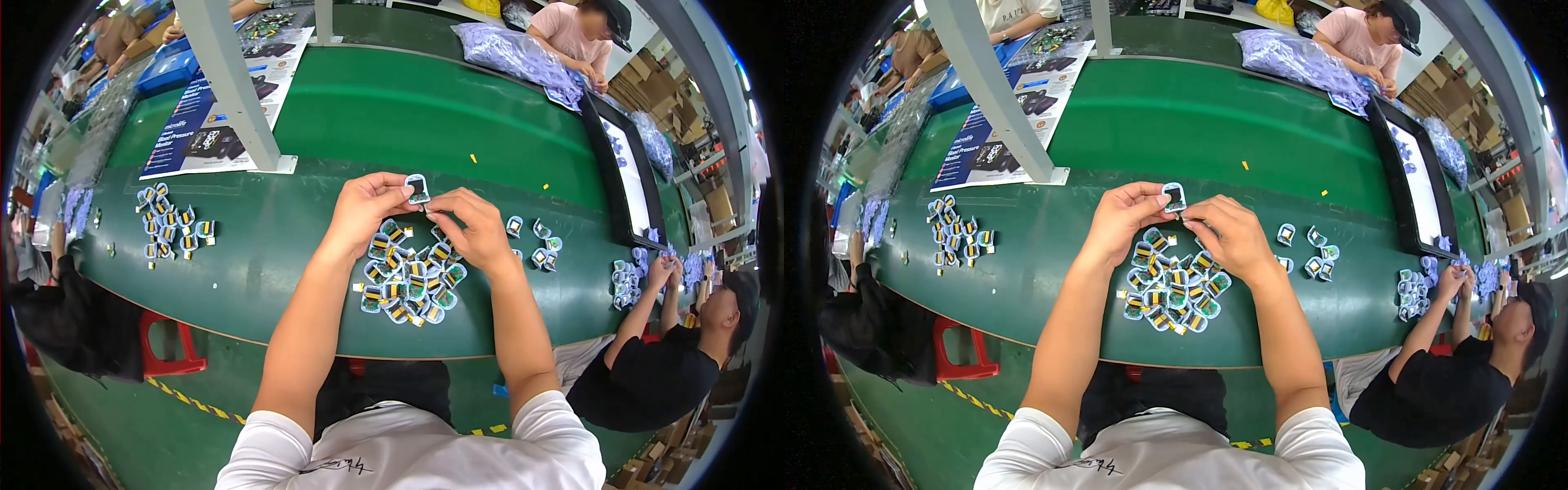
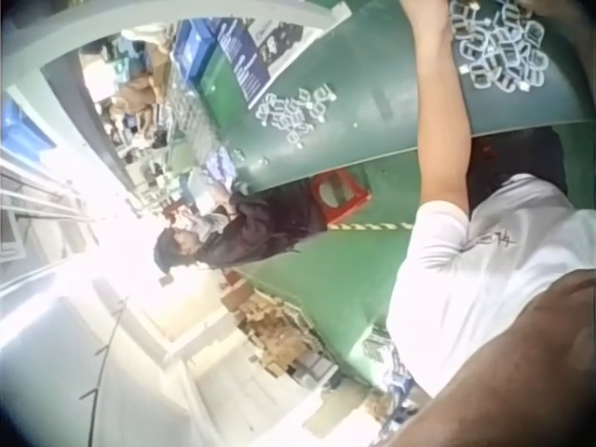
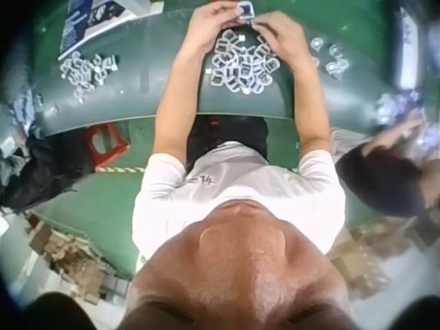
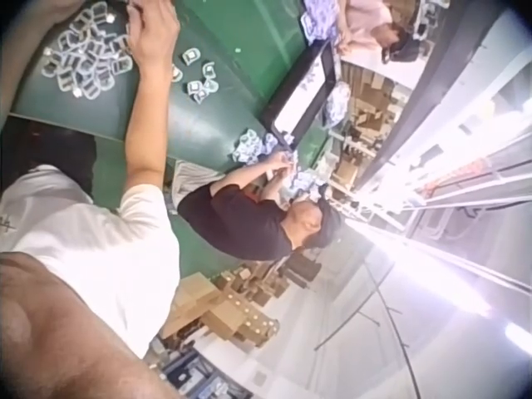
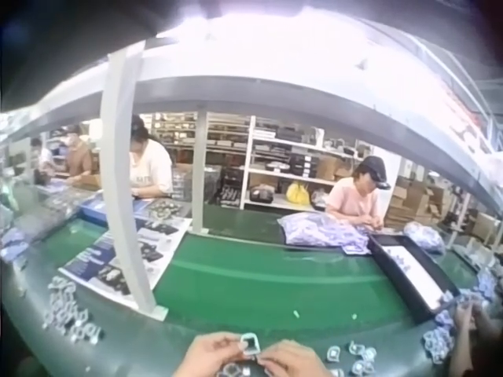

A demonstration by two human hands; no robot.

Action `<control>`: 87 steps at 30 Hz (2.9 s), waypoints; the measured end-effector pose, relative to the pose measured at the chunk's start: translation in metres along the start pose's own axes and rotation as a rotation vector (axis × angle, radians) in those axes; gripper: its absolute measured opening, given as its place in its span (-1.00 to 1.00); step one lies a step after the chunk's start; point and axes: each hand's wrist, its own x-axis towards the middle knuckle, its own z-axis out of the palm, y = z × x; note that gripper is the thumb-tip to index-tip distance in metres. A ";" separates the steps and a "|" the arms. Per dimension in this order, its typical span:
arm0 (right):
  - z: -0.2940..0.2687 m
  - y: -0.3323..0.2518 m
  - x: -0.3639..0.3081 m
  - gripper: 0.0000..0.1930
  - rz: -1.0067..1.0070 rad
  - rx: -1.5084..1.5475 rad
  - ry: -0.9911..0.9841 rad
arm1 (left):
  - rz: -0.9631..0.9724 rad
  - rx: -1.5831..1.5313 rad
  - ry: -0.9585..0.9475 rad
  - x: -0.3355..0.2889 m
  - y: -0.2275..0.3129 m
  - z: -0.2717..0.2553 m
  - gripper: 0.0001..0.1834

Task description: Inspecting and sorting small electronic components or tags at a factory workbench.

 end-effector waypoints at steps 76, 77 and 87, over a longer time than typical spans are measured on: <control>0.003 0.005 -0.015 -0.71 0.461 0.505 0.321 | 0.385 0.315 0.027 -0.008 -0.018 0.026 -0.75; 0.003 0.003 -0.013 -0.69 0.495 0.560 0.325 | 0.381 0.317 0.024 -0.008 -0.018 0.025 -0.75; -0.070 0.031 -0.036 -0.84 0.488 -0.191 -0.154 | 0.447 1.027 -0.124 -0.010 -0.022 0.029 -0.55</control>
